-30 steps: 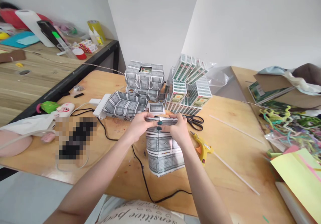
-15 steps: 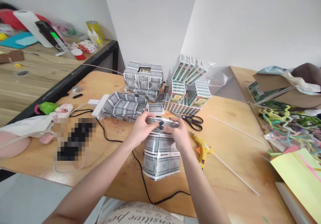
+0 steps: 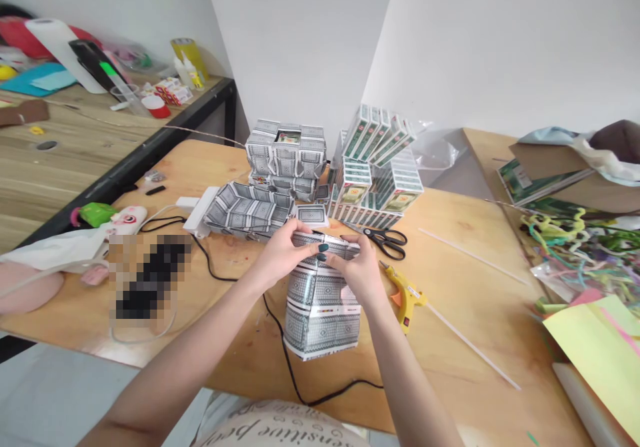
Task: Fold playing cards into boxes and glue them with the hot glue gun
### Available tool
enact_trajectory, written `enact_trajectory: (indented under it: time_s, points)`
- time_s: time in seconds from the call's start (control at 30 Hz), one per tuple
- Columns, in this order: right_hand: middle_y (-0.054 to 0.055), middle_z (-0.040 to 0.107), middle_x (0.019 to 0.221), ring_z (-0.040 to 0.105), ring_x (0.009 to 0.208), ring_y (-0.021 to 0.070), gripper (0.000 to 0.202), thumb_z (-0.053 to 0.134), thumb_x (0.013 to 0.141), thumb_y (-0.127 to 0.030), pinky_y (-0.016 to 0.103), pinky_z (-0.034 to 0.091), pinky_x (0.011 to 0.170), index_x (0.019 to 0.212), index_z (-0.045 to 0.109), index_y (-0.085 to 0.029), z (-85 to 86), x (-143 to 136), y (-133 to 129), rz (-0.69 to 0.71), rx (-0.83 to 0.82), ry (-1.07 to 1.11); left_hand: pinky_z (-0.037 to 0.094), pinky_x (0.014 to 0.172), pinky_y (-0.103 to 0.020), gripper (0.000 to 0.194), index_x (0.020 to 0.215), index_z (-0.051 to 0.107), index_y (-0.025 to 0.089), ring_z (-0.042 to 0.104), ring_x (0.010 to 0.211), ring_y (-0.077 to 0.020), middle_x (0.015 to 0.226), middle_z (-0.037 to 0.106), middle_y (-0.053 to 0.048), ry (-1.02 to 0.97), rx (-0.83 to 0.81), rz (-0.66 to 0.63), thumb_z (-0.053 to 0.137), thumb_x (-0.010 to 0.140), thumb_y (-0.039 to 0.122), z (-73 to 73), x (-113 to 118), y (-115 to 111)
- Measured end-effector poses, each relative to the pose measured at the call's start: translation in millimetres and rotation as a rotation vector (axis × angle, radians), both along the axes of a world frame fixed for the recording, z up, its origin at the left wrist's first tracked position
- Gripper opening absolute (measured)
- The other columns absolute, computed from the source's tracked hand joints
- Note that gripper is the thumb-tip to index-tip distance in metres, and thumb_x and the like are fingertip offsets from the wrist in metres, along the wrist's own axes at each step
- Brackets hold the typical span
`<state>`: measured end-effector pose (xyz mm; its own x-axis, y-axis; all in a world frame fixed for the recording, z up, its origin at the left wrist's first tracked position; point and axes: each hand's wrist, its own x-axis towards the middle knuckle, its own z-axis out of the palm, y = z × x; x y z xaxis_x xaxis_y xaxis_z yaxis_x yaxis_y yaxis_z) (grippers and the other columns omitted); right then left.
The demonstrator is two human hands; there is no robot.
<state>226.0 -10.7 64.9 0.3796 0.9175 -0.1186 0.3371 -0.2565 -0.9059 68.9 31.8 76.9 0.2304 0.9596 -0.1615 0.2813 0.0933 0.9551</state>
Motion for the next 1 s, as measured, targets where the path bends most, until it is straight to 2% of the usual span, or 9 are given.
enact_trajectory:
  time_s: [0.17,0.37,0.5,0.7,1.0]
  points:
    - [0.004,0.045,0.096,0.051,0.095,0.0258,0.049,0.078,0.047,-0.036,0.045,0.042,0.089,0.087,0.053,-0.023,18.5,-5,-6,-0.034,-0.035,-0.024,0.034,0.06,-0.024,0.034,0.075,0.05,0.018,0.047,0.068,-0.0131,0.073,0.052,0.003,-0.039,-0.071,0.027,0.076,0.058,0.031,19.1,1,-2]
    - [0.006,0.038,0.104,0.045,0.104,0.0294,0.05,0.077,0.045,-0.029,0.047,0.036,0.095,0.086,0.049,-0.023,31.4,-14,-10,-0.096,0.027,-0.059,0.028,0.057,-0.023,0.033,0.067,0.048,0.018,0.04,0.061,-0.0109,0.064,0.047,0.006,-0.015,-0.059,0.036,0.077,0.052,0.026,34.0,1,-3]
    - [0.007,0.038,0.108,0.044,0.107,0.0295,0.049,0.077,0.048,-0.029,0.048,0.036,0.095,0.087,0.048,-0.023,32.7,-12,-12,-0.097,0.085,-0.103,0.028,0.057,-0.024,0.032,0.066,0.048,0.017,0.038,0.062,-0.0107,0.064,0.045,0.006,0.001,-0.029,0.045,0.076,0.053,0.024,35.6,0,-3]
    - [0.005,0.048,0.104,0.047,0.107,0.0266,0.048,0.078,0.052,-0.038,0.045,0.036,0.095,0.089,0.053,-0.023,31.9,9,-10,0.099,0.138,-0.099,0.028,0.055,-0.024,0.036,0.068,0.05,0.018,0.04,0.061,-0.0108,0.063,0.046,0.006,-0.033,-0.063,-0.019,0.079,0.052,0.031,36.1,0,-4]
    - [0.006,0.045,0.11,0.045,0.109,0.0266,0.048,0.077,0.051,-0.036,0.044,0.036,0.095,0.089,0.051,-0.023,32.9,4,-11,0.049,0.161,-0.099,0.028,0.055,-0.024,0.036,0.063,0.044,0.018,0.039,0.059,-0.01,0.062,0.044,0.006,-0.122,-0.039,0.045,0.077,0.052,0.026,36.1,5,-8]
